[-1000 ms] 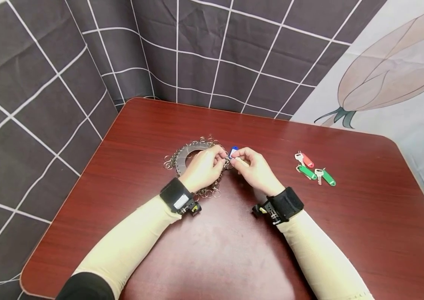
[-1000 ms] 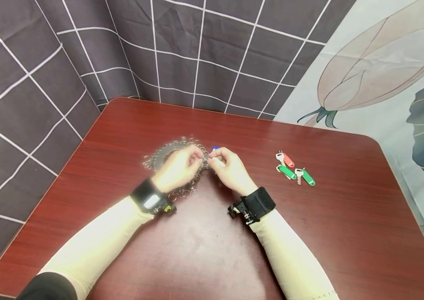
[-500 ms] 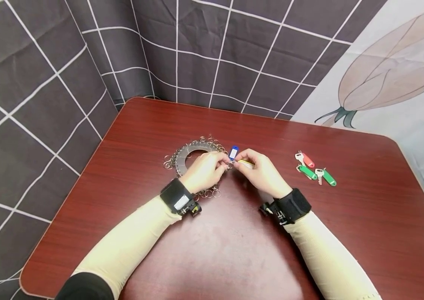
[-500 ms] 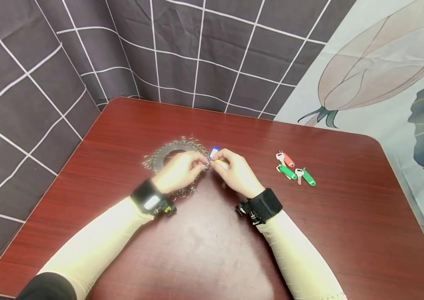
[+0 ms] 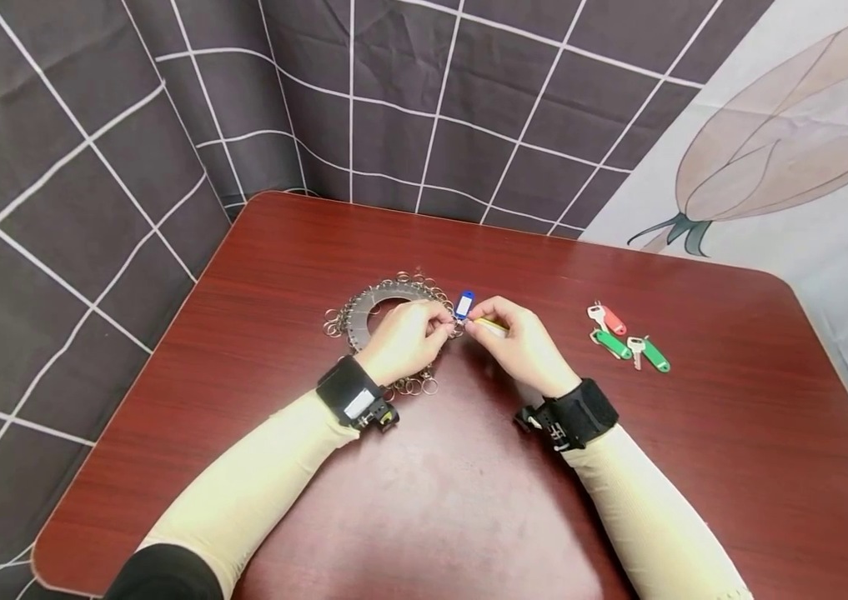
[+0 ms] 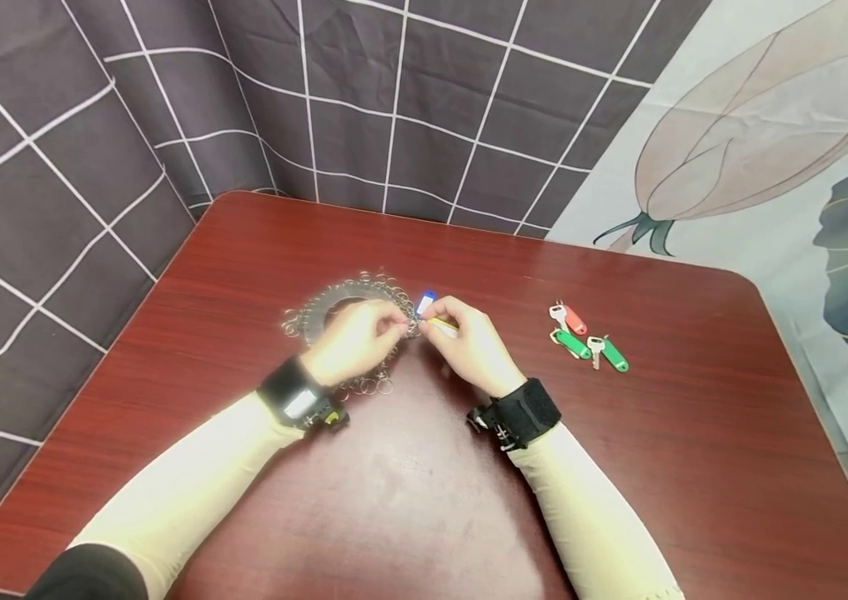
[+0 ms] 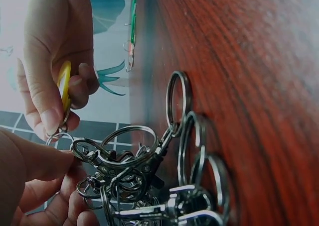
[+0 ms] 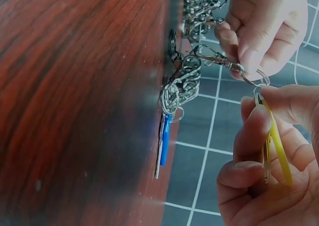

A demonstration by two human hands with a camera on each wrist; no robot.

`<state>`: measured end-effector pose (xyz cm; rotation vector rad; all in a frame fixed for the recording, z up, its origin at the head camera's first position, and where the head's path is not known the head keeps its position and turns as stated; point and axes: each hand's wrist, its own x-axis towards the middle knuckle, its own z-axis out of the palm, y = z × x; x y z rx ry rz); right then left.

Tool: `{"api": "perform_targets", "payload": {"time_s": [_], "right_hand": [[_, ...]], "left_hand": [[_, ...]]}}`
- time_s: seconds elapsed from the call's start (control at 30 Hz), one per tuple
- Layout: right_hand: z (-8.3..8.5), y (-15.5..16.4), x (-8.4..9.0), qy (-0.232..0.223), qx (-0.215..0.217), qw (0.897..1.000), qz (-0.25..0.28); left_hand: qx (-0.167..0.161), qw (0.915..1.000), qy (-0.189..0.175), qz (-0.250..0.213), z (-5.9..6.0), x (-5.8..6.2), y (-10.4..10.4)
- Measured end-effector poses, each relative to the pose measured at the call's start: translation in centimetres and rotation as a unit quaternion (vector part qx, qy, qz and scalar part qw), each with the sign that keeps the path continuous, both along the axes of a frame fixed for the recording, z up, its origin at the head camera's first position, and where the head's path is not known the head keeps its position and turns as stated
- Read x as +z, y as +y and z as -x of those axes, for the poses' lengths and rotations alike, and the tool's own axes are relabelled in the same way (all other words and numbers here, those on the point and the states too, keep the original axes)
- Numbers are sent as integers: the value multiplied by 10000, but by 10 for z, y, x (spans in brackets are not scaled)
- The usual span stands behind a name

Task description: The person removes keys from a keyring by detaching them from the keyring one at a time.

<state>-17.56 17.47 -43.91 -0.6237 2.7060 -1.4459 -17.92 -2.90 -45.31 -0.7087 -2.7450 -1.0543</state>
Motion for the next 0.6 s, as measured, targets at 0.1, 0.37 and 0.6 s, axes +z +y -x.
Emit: {"api": "perform_targets", "payload": {"time_s": [0.1,0.37,0.6], "right_hand": [[1,-1,0,-3,10,10000,14],[2,-2,-1,17,8,10000,-33],[0,-2,0,-50,-20,10000,15]], "left_hand": [[34,9999,-17,-96,0,-1,-1],[39,9985,-213,-501,-1,3,0],[124,9983,-107,-567,-1,3,1]]}}
